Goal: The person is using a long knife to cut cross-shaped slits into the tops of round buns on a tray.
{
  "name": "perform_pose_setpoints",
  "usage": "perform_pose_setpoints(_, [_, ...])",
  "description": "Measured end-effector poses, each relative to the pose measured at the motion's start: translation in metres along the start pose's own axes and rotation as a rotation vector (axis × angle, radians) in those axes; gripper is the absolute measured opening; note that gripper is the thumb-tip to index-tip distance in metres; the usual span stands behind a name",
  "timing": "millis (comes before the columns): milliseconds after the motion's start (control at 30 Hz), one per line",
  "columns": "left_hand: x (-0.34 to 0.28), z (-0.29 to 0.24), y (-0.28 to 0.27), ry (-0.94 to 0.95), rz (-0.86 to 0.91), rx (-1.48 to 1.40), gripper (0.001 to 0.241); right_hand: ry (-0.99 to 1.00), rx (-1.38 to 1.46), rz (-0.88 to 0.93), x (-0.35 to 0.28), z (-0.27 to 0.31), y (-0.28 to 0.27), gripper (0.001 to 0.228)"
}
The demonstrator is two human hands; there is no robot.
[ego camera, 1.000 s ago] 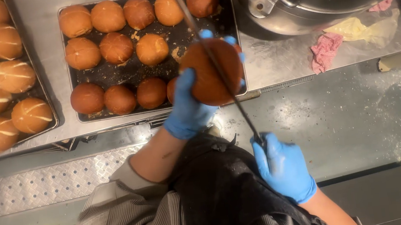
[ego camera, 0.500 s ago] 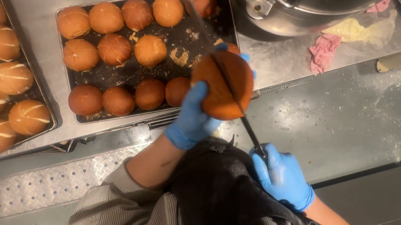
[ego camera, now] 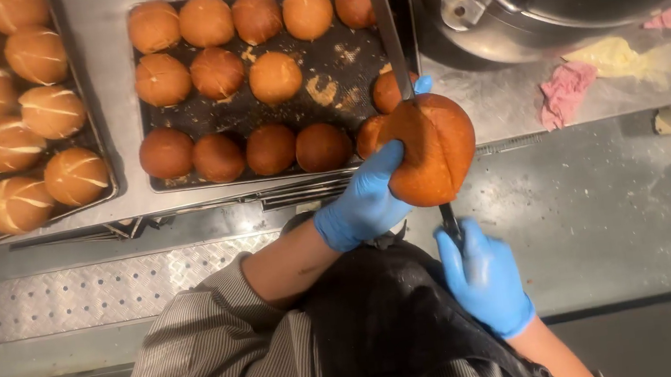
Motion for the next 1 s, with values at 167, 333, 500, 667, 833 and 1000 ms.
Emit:
perform_pose_setpoints(167, [0.001,-0.003,-0.002,0.008,0.049,-0.111,0.08,-0.094,0.06,-0.068,0.015,0.011,-0.002,0.014])
perform_pose_setpoints(333, [0.011,-0.021,0.011,-0.014,0.036,-0.24,0.08,-0.084,0.018,-0.049,0.005,0.003,-0.001,0.011])
perform_pose_setpoints(500, [-0.001,0.0,-0.003,-0.091,0.076,-0.131,0.084,0.026,0.303,0.118,0.008,-0.008,-0.007,0.01])
perform_pose_setpoints(667, [-0.004,0.001,-0.031,-0.31,0.103,-0.388,0.084,0.147,0.603,0.336,0.007,-0.027,-0.008,0.014])
perform_pose_setpoints(833, [0.01,-0.013,-0.017,-0.276,0.182,-0.443,0.089,-0.12,-0.017,0.062,0.02,-0.005,-0.036,0.019])
perform_pose_setpoints(1000, [0.013,-0.01,-0.033,-0.199,-0.015,-0.484,0.069,-0.009,0.115,-0.018,0.011,0.005,-0.063,0.01])
Point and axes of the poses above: each hand's wrist, its own x-axis towards the middle knuckle, its own y-axis out of the palm, z = x × y, the point moved 6 cm from there along x, towards the middle knuckle, and after that the axes turned 5 degrees about -x, right-handed, at the moved point
